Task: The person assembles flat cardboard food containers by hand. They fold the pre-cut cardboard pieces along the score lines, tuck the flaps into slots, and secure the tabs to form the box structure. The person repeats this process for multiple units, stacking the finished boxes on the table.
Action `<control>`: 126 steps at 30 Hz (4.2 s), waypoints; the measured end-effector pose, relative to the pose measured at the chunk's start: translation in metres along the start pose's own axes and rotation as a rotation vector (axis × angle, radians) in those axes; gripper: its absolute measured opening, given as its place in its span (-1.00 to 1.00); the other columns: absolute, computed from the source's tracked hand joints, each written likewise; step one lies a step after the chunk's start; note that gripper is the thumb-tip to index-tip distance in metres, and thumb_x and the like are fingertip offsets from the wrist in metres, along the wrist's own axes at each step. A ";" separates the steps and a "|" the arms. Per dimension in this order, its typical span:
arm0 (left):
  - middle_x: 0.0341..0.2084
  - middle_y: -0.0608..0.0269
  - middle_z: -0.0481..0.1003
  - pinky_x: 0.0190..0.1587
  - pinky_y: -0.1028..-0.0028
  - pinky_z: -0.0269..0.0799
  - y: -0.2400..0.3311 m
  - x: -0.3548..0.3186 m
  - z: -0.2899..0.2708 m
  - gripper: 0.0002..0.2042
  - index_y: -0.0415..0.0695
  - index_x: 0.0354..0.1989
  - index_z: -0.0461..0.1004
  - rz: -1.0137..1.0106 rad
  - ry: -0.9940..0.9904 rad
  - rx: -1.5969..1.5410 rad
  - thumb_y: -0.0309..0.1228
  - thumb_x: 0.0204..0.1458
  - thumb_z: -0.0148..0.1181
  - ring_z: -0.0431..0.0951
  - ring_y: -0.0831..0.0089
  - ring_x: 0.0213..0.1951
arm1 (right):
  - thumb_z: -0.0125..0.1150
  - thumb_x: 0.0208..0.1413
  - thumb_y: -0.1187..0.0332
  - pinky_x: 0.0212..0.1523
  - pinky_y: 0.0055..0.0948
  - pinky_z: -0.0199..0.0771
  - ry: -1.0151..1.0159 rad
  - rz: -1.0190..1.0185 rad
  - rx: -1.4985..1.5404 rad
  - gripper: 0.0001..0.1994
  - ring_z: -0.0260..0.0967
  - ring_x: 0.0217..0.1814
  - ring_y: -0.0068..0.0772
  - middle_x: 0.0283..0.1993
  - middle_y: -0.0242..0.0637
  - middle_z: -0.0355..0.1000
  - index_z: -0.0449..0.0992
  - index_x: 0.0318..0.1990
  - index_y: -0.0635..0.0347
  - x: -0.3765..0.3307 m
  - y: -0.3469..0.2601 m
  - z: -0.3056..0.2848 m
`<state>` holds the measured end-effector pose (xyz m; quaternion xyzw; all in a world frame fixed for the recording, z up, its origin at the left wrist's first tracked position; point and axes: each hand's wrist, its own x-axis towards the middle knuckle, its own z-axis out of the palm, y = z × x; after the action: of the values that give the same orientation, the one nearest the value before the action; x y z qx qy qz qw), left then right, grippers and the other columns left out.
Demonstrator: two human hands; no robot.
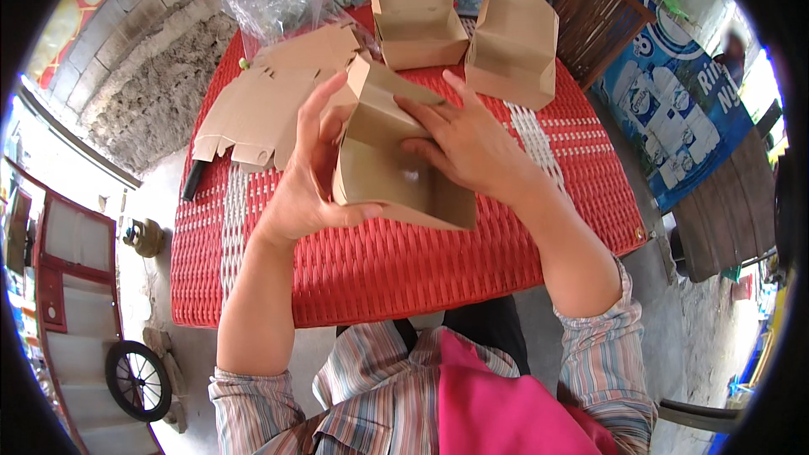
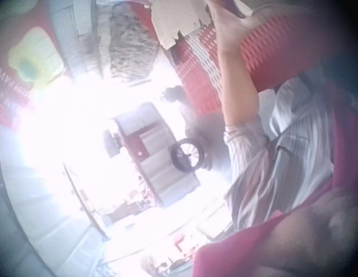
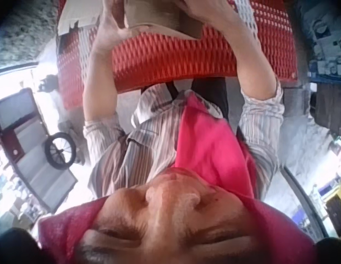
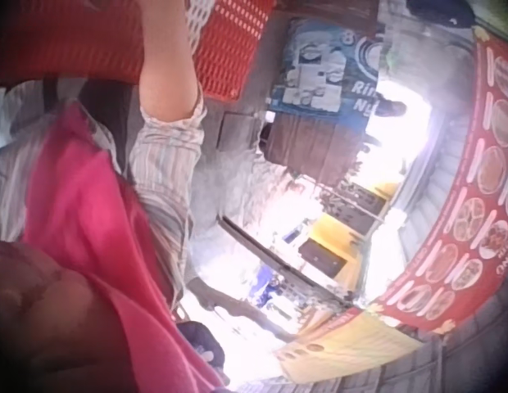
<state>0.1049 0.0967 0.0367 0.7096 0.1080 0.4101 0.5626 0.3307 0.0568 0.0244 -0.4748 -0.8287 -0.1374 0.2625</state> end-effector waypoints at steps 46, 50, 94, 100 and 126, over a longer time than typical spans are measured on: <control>-0.10 0.16 0.43 0.00 0.47 0.39 -0.001 0.006 -0.024 -0.49 -0.22 0.27 0.27 -0.296 0.442 -0.126 -0.60 0.06 -0.11 0.44 0.47 -0.11 | -0.16 0.39 0.03 0.19 -0.37 0.34 0.416 0.526 1.011 -0.55 0.39 0.13 -0.35 0.03 -0.21 0.50 0.46 0.16 0.14 -0.002 0.028 -0.002; -0.01 0.15 0.42 0.03 0.48 0.38 0.003 0.005 -0.010 -0.58 -0.22 0.26 0.27 -0.198 0.432 -0.027 -0.45 0.21 -0.10 0.44 0.43 -0.03 | -0.20 0.42 0.04 0.12 -0.52 0.33 0.216 0.554 1.300 -0.52 0.37 0.08 -0.50 0.00 -0.31 0.48 0.36 0.26 0.16 0.006 -0.005 -0.013; -0.51 0.58 0.26 -0.35 0.68 0.06 0.023 -0.004 0.032 -0.74 -0.15 -0.43 0.41 -0.026 0.563 0.300 -0.31 0.31 0.03 0.12 0.77 -0.41 | 0.18 0.26 0.26 -0.46 -0.58 0.15 0.421 0.401 0.804 -0.77 0.12 -0.49 -0.71 -0.56 -0.53 0.28 0.53 -0.31 0.26 0.003 -0.030 -0.041; -0.66 0.62 0.15 -0.51 0.62 -0.07 0.020 -0.002 0.030 -0.72 -0.19 -0.51 0.38 0.123 0.580 0.336 -0.37 0.27 0.09 0.03 0.77 -0.53 | 0.16 0.27 0.26 -0.48 -0.59 0.09 0.405 0.447 0.917 -0.74 0.05 -0.51 -0.74 -0.59 -0.55 0.18 0.49 -0.40 0.27 0.006 -0.039 -0.050; 0.11 0.07 0.39 0.25 0.38 0.21 -0.002 0.001 0.021 -0.38 -0.28 0.34 0.08 -0.252 0.005 0.249 -0.43 0.15 0.21 0.34 0.36 0.19 | 0.09 0.31 0.19 -0.35 -0.54 0.23 0.572 0.767 1.000 -0.69 0.16 -0.41 -0.69 -0.50 -0.53 0.30 0.51 -0.29 0.32 0.003 0.036 -0.002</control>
<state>0.1211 0.0828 0.0344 0.7537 0.2473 0.3215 0.5172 0.3611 0.0768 0.0274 -0.5014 -0.4643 0.2437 0.6882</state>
